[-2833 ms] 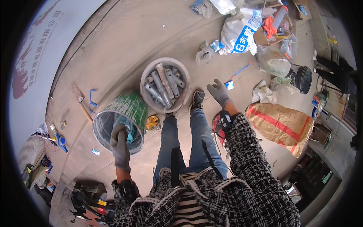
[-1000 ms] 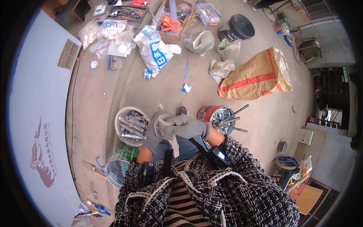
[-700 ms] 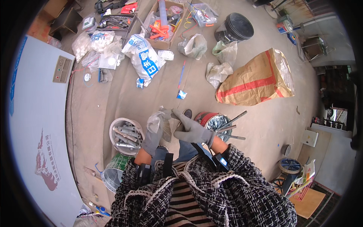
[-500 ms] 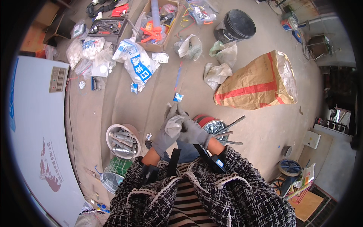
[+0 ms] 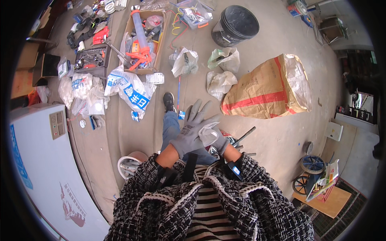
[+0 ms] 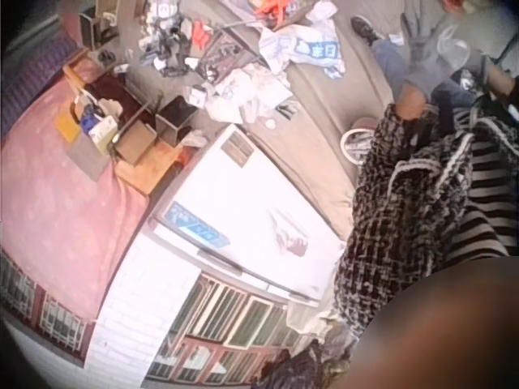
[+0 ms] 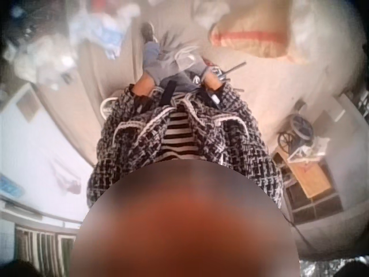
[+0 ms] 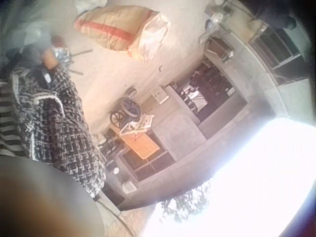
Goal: The person sorts and organizes hardware items in a cluttered workshop. They pick up a teal plastic flange and place it into a bucket, then gather several plastic bags and put them into a large sack. They walk to a workbench, pick up a small blue packet and a caulking gun, and place them in a box. Finally, they pick up a pressure gauge and a brass valve, inspect them briefly, and place them in the sack.
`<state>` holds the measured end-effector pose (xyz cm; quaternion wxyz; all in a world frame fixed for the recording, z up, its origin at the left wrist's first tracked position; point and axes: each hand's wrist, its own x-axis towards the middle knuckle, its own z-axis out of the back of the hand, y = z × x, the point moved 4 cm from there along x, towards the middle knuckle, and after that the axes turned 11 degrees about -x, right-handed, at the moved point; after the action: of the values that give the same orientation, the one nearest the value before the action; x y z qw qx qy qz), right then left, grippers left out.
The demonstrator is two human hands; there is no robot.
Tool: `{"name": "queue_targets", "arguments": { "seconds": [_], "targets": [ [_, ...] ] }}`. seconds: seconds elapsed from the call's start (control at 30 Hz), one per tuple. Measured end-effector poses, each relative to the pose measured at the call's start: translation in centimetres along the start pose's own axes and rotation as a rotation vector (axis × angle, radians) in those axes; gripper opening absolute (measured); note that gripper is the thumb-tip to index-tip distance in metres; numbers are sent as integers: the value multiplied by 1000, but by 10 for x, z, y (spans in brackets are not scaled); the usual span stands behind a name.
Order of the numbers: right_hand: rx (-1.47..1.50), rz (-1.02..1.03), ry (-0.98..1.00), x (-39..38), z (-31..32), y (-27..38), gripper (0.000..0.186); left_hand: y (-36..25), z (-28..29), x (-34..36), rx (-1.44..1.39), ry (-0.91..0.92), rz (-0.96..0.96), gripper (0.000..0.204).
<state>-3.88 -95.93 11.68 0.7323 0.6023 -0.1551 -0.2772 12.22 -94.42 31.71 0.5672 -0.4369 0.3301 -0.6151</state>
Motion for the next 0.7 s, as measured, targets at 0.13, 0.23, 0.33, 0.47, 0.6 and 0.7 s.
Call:
{"name": "queue_targets", "arguments": {
  "seconds": [0.13, 0.23, 0.33, 0.47, 0.6, 0.7],
  "targets": [
    [484, -274, 38, 51, 49, 19, 21, 46, 31, 50, -114, 3, 68, 58],
    [576, -424, -27, 93, 86, 41, 21, 90, 67, 79, -267, -76, 160, 55],
    [-50, -330, -156, 130, 119, 70, 25, 133, 85, 109, -264, -72, 217, 50],
    [341, -537, -391, 152, 140, 82, 31, 170, 82, 143, -252, -56, 279, 47],
    [352, -640, -415, 162, 163, 77, 27, 187, 61, 168, -185, -4, 332, 46],
    [537, -836, -403, 162, 175, 62, 25, 193, 40, 184, -110, 4, 329, 46]
  ]
}}
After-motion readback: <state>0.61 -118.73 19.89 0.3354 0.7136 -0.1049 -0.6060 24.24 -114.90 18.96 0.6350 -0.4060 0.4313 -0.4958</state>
